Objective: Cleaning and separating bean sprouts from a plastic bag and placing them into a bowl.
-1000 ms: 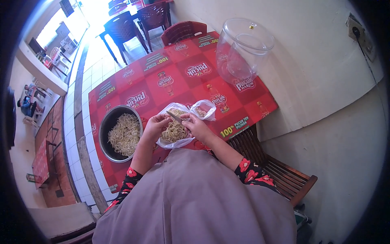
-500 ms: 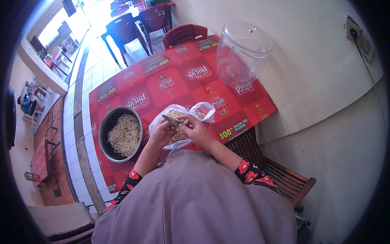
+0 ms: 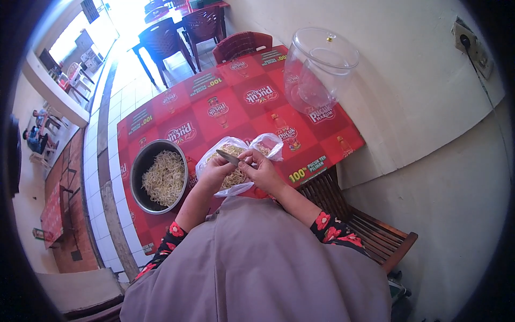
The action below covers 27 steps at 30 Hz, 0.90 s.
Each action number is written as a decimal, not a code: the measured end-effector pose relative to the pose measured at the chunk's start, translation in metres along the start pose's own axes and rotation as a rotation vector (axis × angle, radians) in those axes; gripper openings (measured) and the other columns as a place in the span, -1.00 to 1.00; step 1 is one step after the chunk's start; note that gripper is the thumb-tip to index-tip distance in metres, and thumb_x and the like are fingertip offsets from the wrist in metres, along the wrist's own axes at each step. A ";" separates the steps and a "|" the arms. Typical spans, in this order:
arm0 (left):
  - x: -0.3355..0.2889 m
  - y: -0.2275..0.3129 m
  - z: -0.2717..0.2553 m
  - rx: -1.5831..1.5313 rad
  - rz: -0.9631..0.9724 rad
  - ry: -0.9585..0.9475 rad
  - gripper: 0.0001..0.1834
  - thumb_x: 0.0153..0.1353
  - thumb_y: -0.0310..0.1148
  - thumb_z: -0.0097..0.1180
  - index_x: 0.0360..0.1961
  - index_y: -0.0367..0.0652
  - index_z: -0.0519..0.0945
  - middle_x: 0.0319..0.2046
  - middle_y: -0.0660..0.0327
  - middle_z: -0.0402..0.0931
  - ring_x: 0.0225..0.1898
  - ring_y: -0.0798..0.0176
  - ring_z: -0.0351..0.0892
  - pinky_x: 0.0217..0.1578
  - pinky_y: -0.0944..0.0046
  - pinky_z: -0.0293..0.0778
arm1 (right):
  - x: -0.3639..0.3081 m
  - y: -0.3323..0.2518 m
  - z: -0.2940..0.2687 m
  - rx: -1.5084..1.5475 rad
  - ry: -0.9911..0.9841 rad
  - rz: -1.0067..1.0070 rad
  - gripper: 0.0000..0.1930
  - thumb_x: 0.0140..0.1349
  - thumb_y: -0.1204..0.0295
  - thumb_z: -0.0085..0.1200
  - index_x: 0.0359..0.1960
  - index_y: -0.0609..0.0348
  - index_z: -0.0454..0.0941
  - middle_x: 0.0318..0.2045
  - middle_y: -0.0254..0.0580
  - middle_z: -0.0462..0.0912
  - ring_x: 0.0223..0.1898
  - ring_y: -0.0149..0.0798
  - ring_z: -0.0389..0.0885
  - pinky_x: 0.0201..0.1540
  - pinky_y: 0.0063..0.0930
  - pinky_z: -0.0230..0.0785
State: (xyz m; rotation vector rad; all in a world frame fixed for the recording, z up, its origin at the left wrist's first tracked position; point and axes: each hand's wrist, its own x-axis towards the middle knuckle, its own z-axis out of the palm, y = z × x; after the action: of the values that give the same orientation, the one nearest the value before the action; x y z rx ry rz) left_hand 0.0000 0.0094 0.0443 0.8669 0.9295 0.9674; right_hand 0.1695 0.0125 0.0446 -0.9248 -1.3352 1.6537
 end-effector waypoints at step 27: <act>-0.099 -0.025 -0.189 1.279 -0.113 1.124 -0.63 0.02 -0.36 0.11 -0.10 -0.22 0.52 -0.23 0.05 0.53 -0.21 0.08 0.51 -0.18 0.16 0.43 | 0.049 0.019 -0.069 -0.230 0.451 0.257 -0.80 0.27 0.31 -0.16 -0.25 0.14 0.44 -0.68 -0.42 0.37 -0.78 -0.57 0.26 -0.79 -0.67 0.10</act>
State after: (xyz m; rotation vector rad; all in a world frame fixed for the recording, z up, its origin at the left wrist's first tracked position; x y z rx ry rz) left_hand -0.1941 -0.0568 -0.0207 1.2564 2.6880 0.6312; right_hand 0.2086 0.0826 0.0109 -1.5566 -1.1389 1.3739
